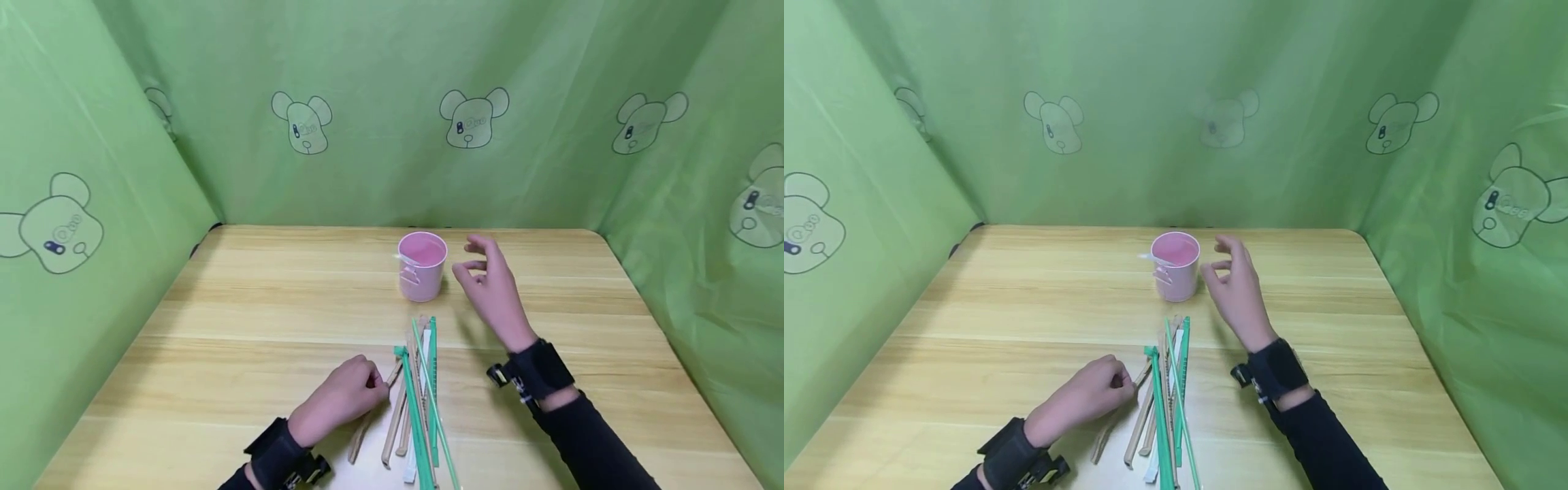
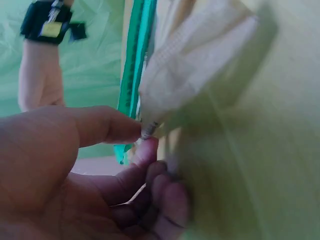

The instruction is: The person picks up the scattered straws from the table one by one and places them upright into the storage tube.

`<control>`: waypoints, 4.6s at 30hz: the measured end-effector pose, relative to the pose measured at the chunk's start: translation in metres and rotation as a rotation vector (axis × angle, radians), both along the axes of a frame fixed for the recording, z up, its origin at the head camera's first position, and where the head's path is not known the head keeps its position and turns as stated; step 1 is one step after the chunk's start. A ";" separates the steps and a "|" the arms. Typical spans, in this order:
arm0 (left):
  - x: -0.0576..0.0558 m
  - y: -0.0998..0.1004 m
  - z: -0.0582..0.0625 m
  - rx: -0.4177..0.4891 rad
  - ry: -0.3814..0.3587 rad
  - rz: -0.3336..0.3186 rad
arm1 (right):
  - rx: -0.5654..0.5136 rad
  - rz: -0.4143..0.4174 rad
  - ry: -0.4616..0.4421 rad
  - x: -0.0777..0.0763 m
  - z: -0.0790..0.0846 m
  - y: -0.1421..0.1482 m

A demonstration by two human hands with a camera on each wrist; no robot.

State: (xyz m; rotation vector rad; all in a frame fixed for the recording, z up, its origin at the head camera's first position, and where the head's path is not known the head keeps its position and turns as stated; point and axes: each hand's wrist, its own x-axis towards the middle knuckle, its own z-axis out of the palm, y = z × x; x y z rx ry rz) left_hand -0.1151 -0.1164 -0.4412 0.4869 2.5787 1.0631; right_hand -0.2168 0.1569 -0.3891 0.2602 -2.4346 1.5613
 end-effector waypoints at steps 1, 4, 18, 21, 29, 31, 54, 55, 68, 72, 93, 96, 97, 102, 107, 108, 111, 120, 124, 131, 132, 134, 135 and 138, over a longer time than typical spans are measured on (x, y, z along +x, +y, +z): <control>0.001 -0.002 0.002 0.001 -0.014 -0.001 | -0.005 0.007 -0.019 0.006 -0.003 0.002; 0.003 -0.009 0.009 0.008 -0.053 -0.006 | 0.007 0.030 -0.084 0.026 -0.013 0.006; -0.001 -0.053 0.057 0.028 -0.128 0.004 | 0.030 0.193 -0.227 0.073 -0.030 0.006; -0.003 -0.061 0.069 0.006 -0.101 0.021 | 0.047 0.216 -0.255 0.076 -0.032 0.005; -0.017 -0.072 0.096 -0.106 0.143 0.110 | 0.069 0.252 -0.322 0.085 -0.035 0.005; -0.019 -0.071 0.100 -0.121 0.209 0.142 | 0.070 0.261 -0.327 0.086 -0.035 0.004; -0.096 0.007 0.087 0.685 0.550 0.213 | 0.111 0.333 -0.338 0.102 -0.050 0.008; -0.097 0.010 0.085 0.679 0.539 0.208 | 0.114 0.336 -0.336 0.102 -0.051 0.008; -0.116 0.023 0.070 0.371 0.459 0.168 | 0.147 0.367 -0.316 0.105 -0.051 0.001; -0.119 0.027 0.069 0.342 0.392 0.168 | 0.158 0.379 -0.301 0.106 -0.051 -0.002; -0.116 0.028 0.069 0.218 0.374 0.209 | 0.209 0.402 -0.308 0.112 -0.065 -0.012; -0.111 0.021 0.068 0.209 0.364 0.207 | 0.250 0.376 -0.295 0.115 -0.067 -0.015; -0.108 0.019 0.068 0.203 0.358 0.207 | 0.266 0.365 -0.287 0.116 -0.068 -0.016; -0.089 0.003 0.063 0.150 0.318 0.197 | 0.341 0.335 -0.257 0.119 -0.068 -0.021; -0.065 -0.011 0.050 0.105 0.238 0.170 | 0.345 0.321 -0.275 0.118 -0.066 -0.019; -0.060 -0.013 0.047 0.098 0.219 0.166 | 0.334 0.316 -0.289 0.118 -0.065 -0.018; -0.044 -0.017 0.039 0.066 0.178 0.149 | 0.299 0.309 -0.328 0.118 -0.065 -0.014; -0.002 -0.012 0.016 -0.003 0.018 0.106 | 0.115 0.261 -0.348 0.111 -0.049 -0.003; 0.008 -0.011 0.003 -0.020 -0.009 0.136 | -0.018 0.228 -0.383 0.107 -0.037 0.000; 0.012 -0.009 -0.008 -0.010 0.065 0.163 | -0.111 0.134 -0.303 0.093 -0.016 0.007; 0.012 -0.009 -0.008 -0.014 0.075 0.165 | -0.108 0.123 -0.276 0.090 -0.012 0.008; 0.011 -0.008 -0.008 -0.027 0.085 0.168 | -0.097 0.095 -0.211 0.081 -0.001 0.008; 0.011 -0.007 -0.008 -0.035 0.085 0.169 | -0.101 0.079 -0.174 0.076 0.004 0.007; 0.011 -0.006 -0.007 -0.059 0.081 0.175 | -0.130 0.032 -0.069 0.063 0.021 0.006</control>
